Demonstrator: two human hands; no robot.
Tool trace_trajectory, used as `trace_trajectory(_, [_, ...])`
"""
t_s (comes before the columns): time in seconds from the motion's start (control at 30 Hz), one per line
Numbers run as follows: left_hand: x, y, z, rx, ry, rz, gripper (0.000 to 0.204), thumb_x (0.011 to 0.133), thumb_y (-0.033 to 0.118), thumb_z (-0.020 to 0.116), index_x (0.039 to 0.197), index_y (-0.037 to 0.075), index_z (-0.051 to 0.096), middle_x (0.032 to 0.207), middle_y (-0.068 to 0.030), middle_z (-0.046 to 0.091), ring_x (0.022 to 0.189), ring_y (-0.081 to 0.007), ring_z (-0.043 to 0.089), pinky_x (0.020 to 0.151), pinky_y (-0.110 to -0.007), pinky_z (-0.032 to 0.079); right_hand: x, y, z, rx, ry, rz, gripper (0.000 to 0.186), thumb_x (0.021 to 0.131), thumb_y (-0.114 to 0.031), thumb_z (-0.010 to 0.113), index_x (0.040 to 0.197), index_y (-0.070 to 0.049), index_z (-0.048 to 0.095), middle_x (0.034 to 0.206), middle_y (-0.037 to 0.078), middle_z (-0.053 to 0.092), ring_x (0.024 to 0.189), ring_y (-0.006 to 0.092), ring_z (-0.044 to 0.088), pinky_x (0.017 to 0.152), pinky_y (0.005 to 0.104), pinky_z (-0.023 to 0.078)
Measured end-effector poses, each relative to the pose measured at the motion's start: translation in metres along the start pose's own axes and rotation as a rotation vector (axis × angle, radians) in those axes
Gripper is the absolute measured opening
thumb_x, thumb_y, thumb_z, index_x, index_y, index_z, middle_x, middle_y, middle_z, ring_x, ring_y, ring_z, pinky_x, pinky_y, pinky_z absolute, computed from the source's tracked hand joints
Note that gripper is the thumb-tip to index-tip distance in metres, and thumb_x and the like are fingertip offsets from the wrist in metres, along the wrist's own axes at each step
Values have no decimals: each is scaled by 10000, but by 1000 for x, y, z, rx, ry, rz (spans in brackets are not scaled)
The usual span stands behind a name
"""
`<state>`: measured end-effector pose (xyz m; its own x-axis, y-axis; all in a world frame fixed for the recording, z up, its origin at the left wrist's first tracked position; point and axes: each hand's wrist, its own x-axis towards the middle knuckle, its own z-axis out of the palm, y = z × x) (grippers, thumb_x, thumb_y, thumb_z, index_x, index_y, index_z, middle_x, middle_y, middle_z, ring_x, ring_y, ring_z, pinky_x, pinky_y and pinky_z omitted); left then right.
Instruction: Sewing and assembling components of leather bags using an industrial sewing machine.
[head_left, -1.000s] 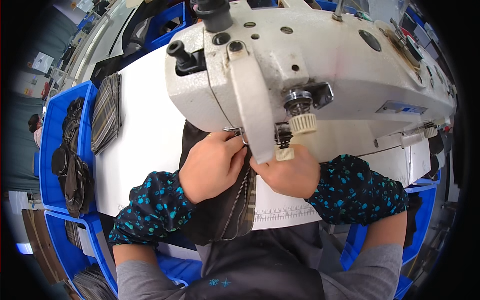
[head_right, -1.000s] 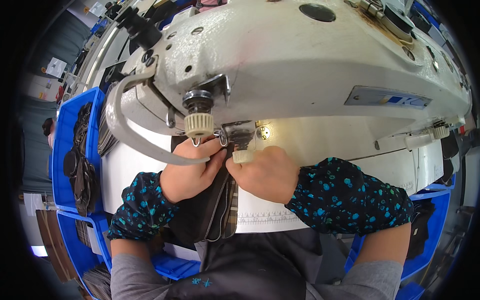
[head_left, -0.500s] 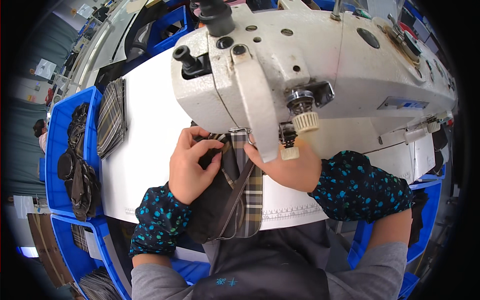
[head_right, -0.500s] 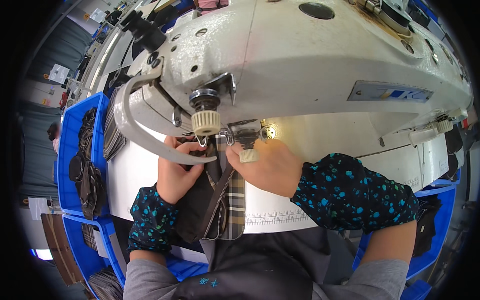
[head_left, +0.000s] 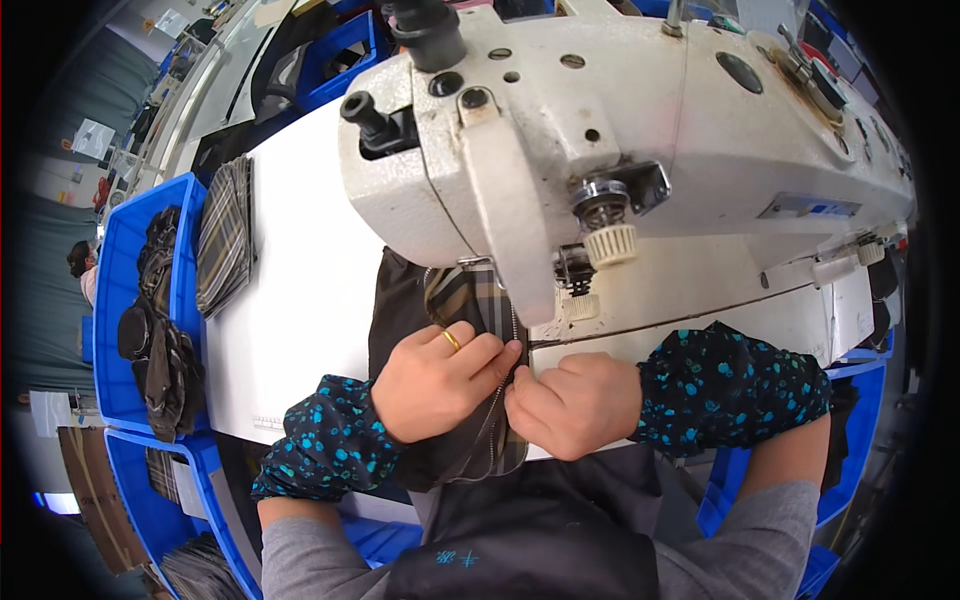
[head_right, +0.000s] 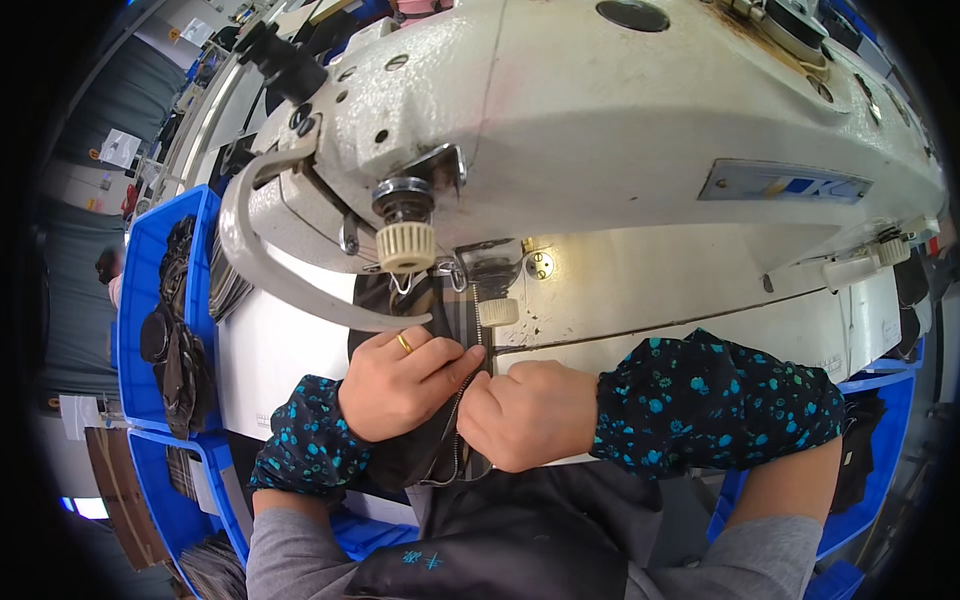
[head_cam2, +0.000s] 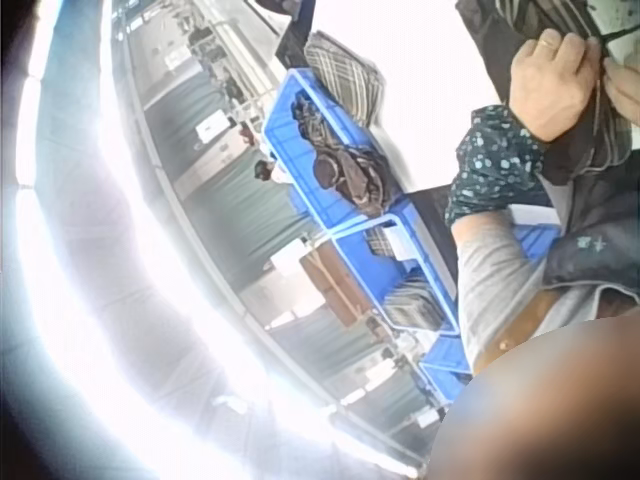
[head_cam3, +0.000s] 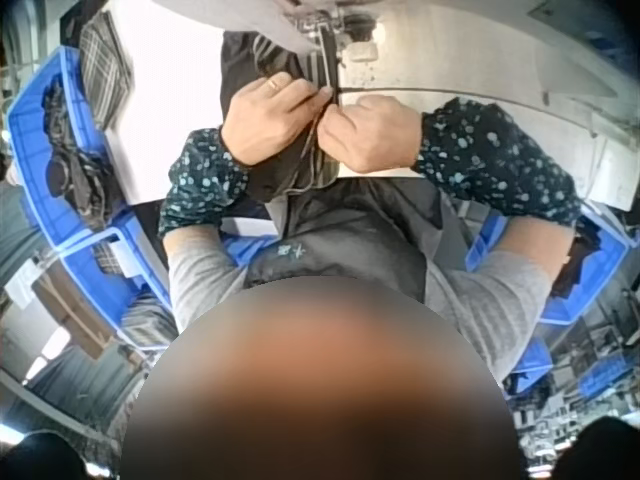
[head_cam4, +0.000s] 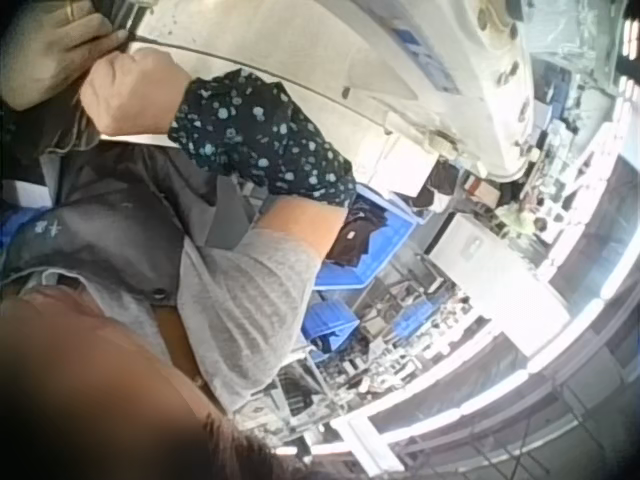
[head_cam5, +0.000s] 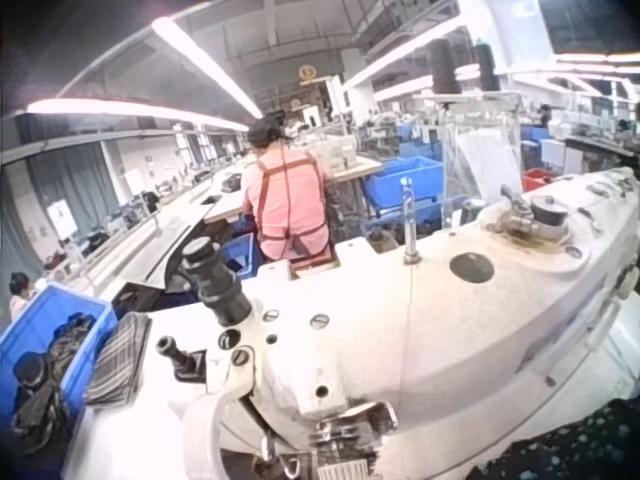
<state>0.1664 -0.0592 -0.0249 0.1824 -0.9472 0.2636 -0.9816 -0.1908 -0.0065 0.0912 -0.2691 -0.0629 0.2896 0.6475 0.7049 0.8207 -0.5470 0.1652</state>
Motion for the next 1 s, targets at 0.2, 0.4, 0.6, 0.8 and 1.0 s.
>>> trace_trajectory(0.2, [-5, 1, 0, 8, -17, 49, 410, 745, 195, 636, 1111, 31, 722, 1059, -20, 639, 889, -179, 596, 718, -303, 511, -2, -25, -17, 80, -247, -64, 239, 804, -271, 653, 756, -40, 694, 815, 123, 670, 547, 141, 521, 487, 253, 378])
trace_trajectory(0.4, [-2, 9, -9, -51, -88, 3, 393, 737, 176, 682, 1112, 75, 740, 1211, -42, 687, 1054, -229, 663, 873, -379, 566, -2, -32, -16, -42, -261, -19, 251, 755, -239, 594, 764, -12, 702, 822, 148, 682, 556, 143, 536, 486, 251, 381])
trace_trajectory(0.6, [1, 18, -12, -118, -113, -76, 408, 767, 218, 720, 1145, 64, 717, 1219, -52, 682, 1081, -245, 652, 918, -415, 549, -5, -33, -13, -2, -256, -115, 273, 732, -230, 594, 751, 24, 694, 785, 212, 683, 544, 157, 564, 478, 246, 395])
trace_trajectory(0.8, [3, 17, -12, -127, -109, -98, 407, 775, 234, 713, 1137, 48, 710, 1214, -56, 669, 1093, -244, 632, 952, -438, 530, -3, -33, -14, 116, -271, -79, 342, 684, -189, 618, 780, 131, 690, 744, 289, 654, 521, 205, 597, 435, 294, 461])
trace_trajectory(1.0, [11, 0, -7, -125, -90, -132, 403, 780, 224, 713, 1149, 62, 711, 1206, -44, 669, 1098, -236, 621, 986, -475, 505, -5, -15, -9, -13, -286, -66, 255, 738, -188, 631, 784, 54, 696, 850, 272, 682, 524, 171, 574, 443, 266, 407])
